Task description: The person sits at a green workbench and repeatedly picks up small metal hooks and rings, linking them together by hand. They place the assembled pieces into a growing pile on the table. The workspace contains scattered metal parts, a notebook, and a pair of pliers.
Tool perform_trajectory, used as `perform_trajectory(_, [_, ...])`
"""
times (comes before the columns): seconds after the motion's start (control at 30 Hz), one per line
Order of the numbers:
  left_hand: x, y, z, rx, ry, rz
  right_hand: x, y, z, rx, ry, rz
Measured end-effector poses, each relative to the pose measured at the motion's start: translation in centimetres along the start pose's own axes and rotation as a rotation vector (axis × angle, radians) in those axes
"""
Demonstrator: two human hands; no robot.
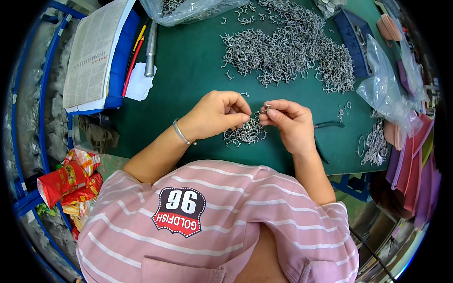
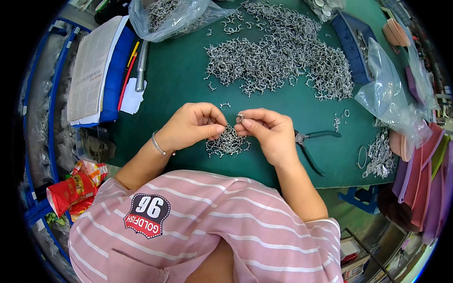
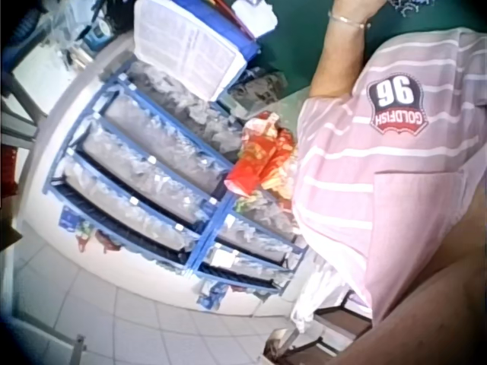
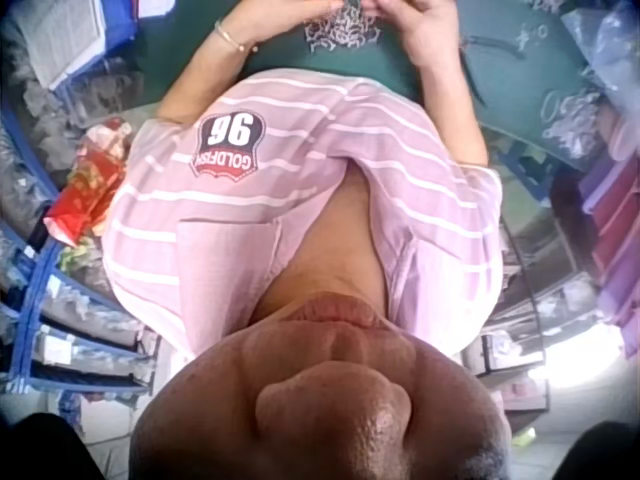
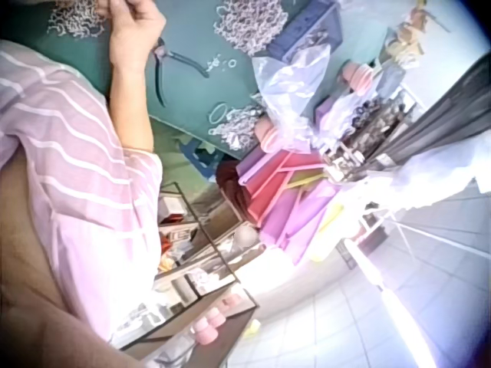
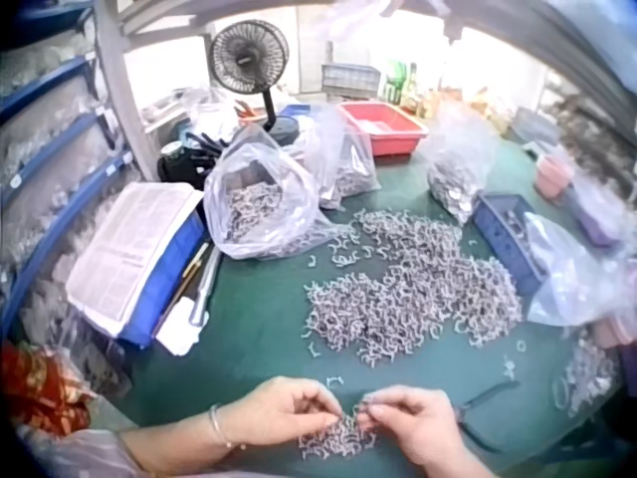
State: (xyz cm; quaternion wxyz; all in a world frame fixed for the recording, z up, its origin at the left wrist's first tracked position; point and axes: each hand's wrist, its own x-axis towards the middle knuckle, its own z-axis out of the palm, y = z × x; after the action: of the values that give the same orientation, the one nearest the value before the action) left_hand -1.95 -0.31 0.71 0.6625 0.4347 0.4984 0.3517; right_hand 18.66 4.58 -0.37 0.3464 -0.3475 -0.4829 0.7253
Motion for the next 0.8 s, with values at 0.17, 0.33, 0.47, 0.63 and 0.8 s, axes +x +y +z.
perform_trajectory(0.17, [0.0,0.0,0.6,-0.306,-0.002,0.003,-0.4,-0.3,1.7,-0.789,-0.031,-0.630])
perform_trajectory(0.33, [-0.9,-2.2,-0.4,-0.029,0.069,0.098,1.6,-0.4,1.3,-0.878,0.027,-0.462])
perform_trajectory(0.47, [-1.9,-0.8,-0.7,0.403,0.038,0.092,3.6,0.8,1.5,-1.060,-0.052,-0.537])
perform_trajectory(0.63, [-1.2,-1.1,-1.2,0.551,0.186,0.299,4.3,1.7,1.8,-1.202,-0.076,-0.630])
perform_trajectory(0.8, [1.8,-1.5,-3.0,0.848,0.467,0.509,3.2,1.4,1.1,-0.849,-0.004,-0.363])
